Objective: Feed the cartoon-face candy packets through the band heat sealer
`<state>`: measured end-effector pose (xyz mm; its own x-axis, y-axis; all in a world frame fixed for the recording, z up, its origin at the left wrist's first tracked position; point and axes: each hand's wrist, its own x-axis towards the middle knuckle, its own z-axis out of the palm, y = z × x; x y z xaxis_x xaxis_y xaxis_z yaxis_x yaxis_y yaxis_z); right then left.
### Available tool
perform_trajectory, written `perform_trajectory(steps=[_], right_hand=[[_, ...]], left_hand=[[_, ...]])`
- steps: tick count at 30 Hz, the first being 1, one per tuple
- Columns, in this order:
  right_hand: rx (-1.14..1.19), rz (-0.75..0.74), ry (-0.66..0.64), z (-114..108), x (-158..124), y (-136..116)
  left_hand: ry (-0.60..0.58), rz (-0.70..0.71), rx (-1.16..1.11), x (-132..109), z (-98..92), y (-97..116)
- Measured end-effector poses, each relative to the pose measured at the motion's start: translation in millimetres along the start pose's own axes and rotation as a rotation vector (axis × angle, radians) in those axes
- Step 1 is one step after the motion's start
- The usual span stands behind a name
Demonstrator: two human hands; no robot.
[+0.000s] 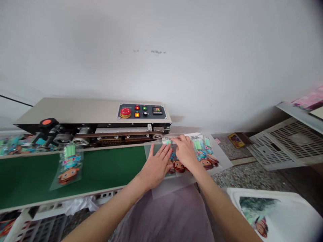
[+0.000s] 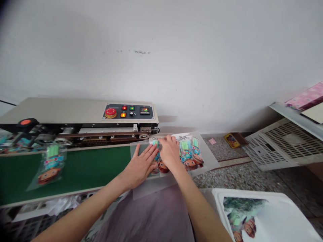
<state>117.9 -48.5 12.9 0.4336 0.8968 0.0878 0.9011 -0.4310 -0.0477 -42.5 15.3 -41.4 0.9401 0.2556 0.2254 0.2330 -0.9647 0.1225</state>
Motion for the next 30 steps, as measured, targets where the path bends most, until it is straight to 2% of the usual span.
perform_trajectory(steps=[4, 9, 15, 22, 25, 28, 30], right_hand=[[-0.027, -0.035, 0.014, 2.4, -3.0, 2.2], [-0.156, 0.036, 0.114, 6.5, -29.9, 12.1], [-0.2, 0.023, 0.1, 20.3, -54.9, 6.0], [-0.113, -0.04, 0.039, 17.4, -42.3, -18.5], [-0.166, 0.031, 0.047, 11.7, -42.0, -13.8], [-0.201, 0.063, 0.043, 10.3, -45.2, -4.2], [-0.199, 0.055, 0.053, 12.3, -47.3, 1.0]], left_hand=[[0.015, -0.002, -0.003, -0.7, 1.8, 0.7], [0.038, -0.045, -0.013, -0.7, 1.5, 3.3], [0.073, -0.143, -0.012, -10.1, 0.2, -0.7], [0.022, -0.321, 0.025, -28.0, -27.9, -15.6], [0.026, -0.208, 0.029, -20.9, -32.5, -11.2], [0.005, -0.009, -0.008, -7.9, -22.1, -3.4], [-0.002, 0.033, -0.02, -1.9, -11.6, 0.5]])
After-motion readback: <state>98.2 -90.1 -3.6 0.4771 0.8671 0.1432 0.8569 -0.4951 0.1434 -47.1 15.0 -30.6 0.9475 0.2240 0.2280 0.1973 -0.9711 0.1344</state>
